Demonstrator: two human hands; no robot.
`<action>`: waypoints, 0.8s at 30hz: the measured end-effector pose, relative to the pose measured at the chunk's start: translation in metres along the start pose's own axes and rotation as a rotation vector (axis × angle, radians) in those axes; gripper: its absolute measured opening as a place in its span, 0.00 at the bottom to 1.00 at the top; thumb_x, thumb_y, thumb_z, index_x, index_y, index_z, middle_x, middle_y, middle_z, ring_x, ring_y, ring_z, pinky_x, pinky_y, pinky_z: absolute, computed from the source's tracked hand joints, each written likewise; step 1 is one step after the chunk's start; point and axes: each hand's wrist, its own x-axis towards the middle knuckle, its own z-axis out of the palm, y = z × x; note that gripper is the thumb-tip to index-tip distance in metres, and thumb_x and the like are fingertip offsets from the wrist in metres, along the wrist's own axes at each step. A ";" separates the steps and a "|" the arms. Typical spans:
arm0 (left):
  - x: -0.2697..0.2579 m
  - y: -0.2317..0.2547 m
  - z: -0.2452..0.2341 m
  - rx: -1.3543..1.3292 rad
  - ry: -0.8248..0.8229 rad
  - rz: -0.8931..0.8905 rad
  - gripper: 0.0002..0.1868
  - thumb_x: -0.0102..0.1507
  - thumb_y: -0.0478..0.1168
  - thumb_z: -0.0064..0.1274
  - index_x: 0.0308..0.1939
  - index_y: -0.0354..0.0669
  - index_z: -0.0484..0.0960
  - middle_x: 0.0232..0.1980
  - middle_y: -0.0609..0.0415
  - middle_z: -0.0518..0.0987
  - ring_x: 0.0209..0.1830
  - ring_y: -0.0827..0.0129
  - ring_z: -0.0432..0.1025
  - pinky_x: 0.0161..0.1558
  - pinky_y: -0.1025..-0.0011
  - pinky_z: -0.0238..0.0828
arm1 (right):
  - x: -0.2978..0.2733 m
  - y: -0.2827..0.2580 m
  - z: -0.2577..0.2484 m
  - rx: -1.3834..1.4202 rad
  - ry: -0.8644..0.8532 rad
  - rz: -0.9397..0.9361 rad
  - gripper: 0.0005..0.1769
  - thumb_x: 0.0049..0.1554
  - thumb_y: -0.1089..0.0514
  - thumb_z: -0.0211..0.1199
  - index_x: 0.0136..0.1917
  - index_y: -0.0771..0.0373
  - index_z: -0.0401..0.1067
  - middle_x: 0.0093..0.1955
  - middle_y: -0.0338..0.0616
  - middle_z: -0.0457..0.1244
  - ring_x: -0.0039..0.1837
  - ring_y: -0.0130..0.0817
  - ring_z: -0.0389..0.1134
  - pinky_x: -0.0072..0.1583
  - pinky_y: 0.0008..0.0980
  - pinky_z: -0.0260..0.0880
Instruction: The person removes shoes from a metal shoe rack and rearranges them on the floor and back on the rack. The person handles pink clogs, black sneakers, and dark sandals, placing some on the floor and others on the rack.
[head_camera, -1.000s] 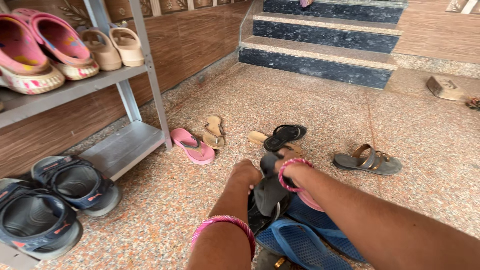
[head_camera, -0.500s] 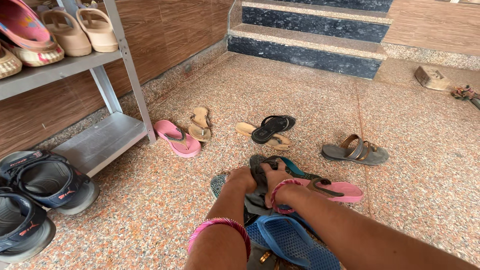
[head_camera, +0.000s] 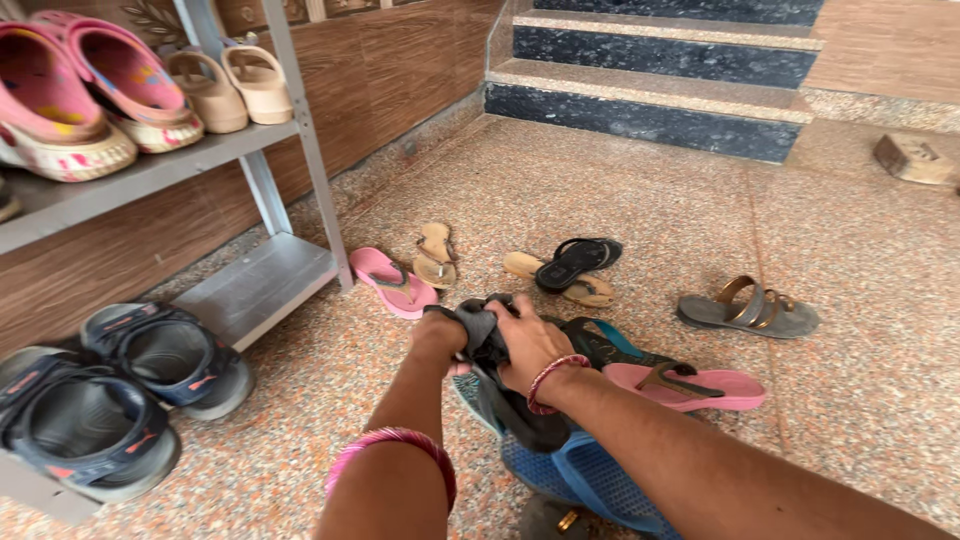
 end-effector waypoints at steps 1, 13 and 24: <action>0.000 0.002 -0.006 -0.093 -0.017 -0.015 0.12 0.64 0.33 0.51 0.44 0.24 0.83 0.43 0.36 0.85 0.28 0.50 0.82 0.23 0.61 0.81 | 0.003 -0.005 0.004 -0.038 0.013 -0.010 0.31 0.45 0.61 0.72 0.62 0.55 0.69 0.71 0.57 0.54 0.59 0.61 0.70 0.62 0.49 0.71; -0.052 0.015 -0.072 0.215 0.287 0.196 0.26 0.55 0.41 0.69 0.57 0.45 0.83 0.55 0.41 0.84 0.48 0.58 0.82 0.48 0.66 0.81 | 0.013 -0.032 0.001 -0.394 -0.287 0.083 0.25 0.51 0.47 0.70 0.58 0.61 0.77 0.62 0.54 0.68 0.65 0.49 0.70 0.64 0.45 0.72; -0.040 0.023 -0.077 0.248 0.353 0.090 0.24 0.58 0.42 0.63 0.58 0.40 0.82 0.61 0.38 0.80 0.61 0.53 0.77 0.61 0.62 0.75 | 0.071 -0.044 0.017 0.466 0.037 0.160 0.40 0.36 0.60 0.74 0.64 0.49 0.70 0.54 0.50 0.71 0.57 0.45 0.73 0.60 0.39 0.72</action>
